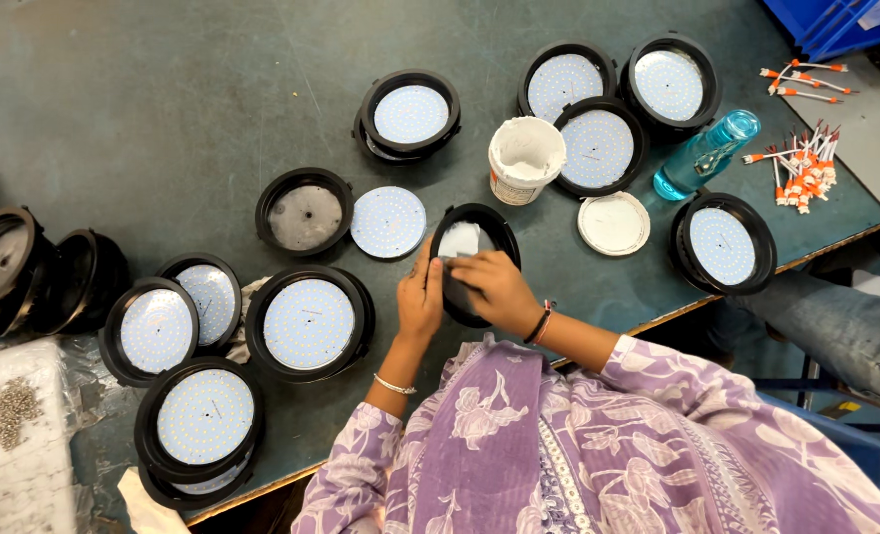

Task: The person applies thermal paste to several LED components using a applicator, then places them into black circular housing units.

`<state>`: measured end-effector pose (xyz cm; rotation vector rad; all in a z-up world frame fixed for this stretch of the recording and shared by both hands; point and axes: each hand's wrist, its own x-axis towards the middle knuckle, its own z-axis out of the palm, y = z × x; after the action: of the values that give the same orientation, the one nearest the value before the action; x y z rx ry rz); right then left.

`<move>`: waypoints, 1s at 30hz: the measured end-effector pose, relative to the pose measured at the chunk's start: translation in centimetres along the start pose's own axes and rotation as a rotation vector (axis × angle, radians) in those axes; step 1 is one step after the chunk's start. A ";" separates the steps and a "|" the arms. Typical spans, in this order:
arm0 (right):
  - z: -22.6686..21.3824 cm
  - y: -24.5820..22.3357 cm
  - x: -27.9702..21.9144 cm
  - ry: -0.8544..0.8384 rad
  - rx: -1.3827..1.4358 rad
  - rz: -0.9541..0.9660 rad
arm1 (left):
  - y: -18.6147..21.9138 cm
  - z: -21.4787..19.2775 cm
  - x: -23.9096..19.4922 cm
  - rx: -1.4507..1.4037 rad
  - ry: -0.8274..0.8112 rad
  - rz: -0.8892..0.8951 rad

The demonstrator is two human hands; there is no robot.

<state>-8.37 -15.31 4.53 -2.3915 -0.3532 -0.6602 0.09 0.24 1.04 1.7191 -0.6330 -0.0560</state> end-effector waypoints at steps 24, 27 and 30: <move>-7.8 7.4 1.7 -0.189 -0.363 -0.328 | 0.8 0.4 1.2 -0.217 -0.104 -0.228; -8.3 7.2 1.2 -0.164 -0.276 -0.246 | 1.2 0.3 1.1 -0.237 -0.026 -0.049; -8.1 6.9 0.5 -0.120 -0.234 -0.169 | 1.6 0.7 1.0 -0.278 0.060 -0.058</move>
<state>-8.24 -25.71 6.86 -2.6528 -0.5614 -0.6658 0.11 -0.96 2.64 1.4646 -0.5054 -0.1264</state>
